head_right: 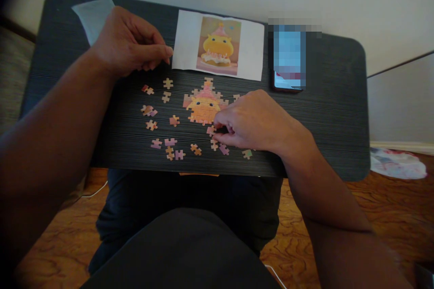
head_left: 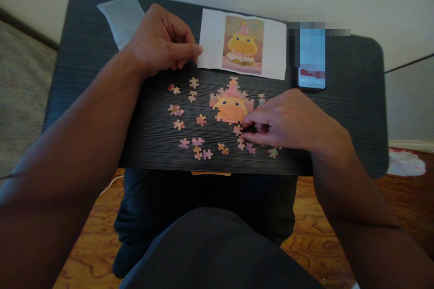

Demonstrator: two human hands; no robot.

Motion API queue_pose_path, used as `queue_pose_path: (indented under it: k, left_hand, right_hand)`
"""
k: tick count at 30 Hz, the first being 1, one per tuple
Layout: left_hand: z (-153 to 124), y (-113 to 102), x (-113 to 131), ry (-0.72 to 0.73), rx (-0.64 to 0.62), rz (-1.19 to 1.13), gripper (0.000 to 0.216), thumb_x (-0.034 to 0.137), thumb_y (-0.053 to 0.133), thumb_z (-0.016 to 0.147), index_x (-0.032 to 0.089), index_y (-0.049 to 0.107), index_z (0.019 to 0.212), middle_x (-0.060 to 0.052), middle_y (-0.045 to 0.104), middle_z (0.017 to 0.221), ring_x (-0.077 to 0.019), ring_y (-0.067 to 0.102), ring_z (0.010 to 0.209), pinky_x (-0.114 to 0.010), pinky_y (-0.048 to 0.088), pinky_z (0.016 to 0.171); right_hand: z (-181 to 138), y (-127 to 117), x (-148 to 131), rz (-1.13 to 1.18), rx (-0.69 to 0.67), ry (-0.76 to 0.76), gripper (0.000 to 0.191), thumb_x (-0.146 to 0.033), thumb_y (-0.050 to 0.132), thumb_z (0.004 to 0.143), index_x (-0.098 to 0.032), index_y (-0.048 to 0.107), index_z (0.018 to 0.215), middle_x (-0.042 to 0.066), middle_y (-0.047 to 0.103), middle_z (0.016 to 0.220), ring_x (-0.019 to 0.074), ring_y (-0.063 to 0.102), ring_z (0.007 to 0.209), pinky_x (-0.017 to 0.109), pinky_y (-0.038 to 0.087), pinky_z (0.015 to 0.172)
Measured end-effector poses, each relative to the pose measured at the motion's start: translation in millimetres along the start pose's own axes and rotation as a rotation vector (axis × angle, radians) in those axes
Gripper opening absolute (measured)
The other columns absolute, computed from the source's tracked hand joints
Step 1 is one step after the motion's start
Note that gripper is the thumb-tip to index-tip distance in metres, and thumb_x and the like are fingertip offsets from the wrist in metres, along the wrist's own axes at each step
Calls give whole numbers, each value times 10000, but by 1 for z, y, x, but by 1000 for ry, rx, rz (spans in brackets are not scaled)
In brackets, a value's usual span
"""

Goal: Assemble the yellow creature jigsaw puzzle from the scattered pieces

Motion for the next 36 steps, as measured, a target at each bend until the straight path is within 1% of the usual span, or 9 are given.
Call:
queue_pose_path:
  k: [4,9,13,17,21,25,31,36]
  left_hand:
    - [0,1,-1,-21,-13,8,184,368,847,870,271,797,722,74,599,485,-59,399,396,-285,243,378]
    - [0,0,1,-13,-2,10,209,382,837,870,245,794,718,65,590,483,-52,383,377,-317,225,383]
    - [-1,0,2,-11,-3,17,202,380,837,872,245,798,727,66,594,489,-47,399,367,-307,230,373]
    - [-1,1,2,-15,-15,10,186,388,840,871,268,805,733,65,604,497,-54,401,383,-301,239,383]
    - [-1,0,0,-18,-6,20,182,368,838,873,261,804,730,56,599,492,-58,394,394,-299,247,394]
    - [-1,0,-1,-12,-16,14,197,392,839,880,274,802,727,64,601,493,-59,413,379,-283,246,364]
    - [-1,1,1,-2,-12,13,184,340,831,881,238,803,730,64,596,493,-40,401,373,-274,225,362]
    - [-1,1,1,-16,-14,23,206,353,841,895,254,795,720,70,596,483,-42,397,368,-257,231,350]
  right_hand:
    - [1,1,-2,11,-20,5,242,-419,699,1036,-259,879,1067,14,828,830,178,698,712,339,331,675]
    - [2,2,-2,32,-11,-6,231,-393,700,1029,-267,884,1089,5,838,841,168,699,716,329,324,680]
    - [2,1,-1,34,5,-14,224,-384,699,1021,-273,881,1092,-2,831,832,160,677,697,325,311,677]
    - [2,2,-2,17,-17,-1,243,-410,701,1020,-258,876,1093,10,825,824,163,668,690,326,306,672]
    - [2,1,-4,9,-13,-11,229,-375,693,1012,-257,872,1093,10,829,841,164,681,698,325,303,663]
    - [3,3,-6,41,-17,-29,218,-363,696,1007,-271,868,1105,2,826,830,161,675,694,316,304,667]
    - [4,6,-5,53,-40,-11,187,-348,733,976,-262,860,1085,-6,815,803,165,654,670,319,305,664]
    - [2,3,-2,40,-29,-4,205,-365,709,1000,-253,856,1090,9,822,831,161,659,667,320,303,660]
Point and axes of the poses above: each hand's wrist, its own z-axis towards the middle knuckle, its own y-axis out of the palm, x = y × z, the point moved 9 cm from there along z, towards the middle knuckle
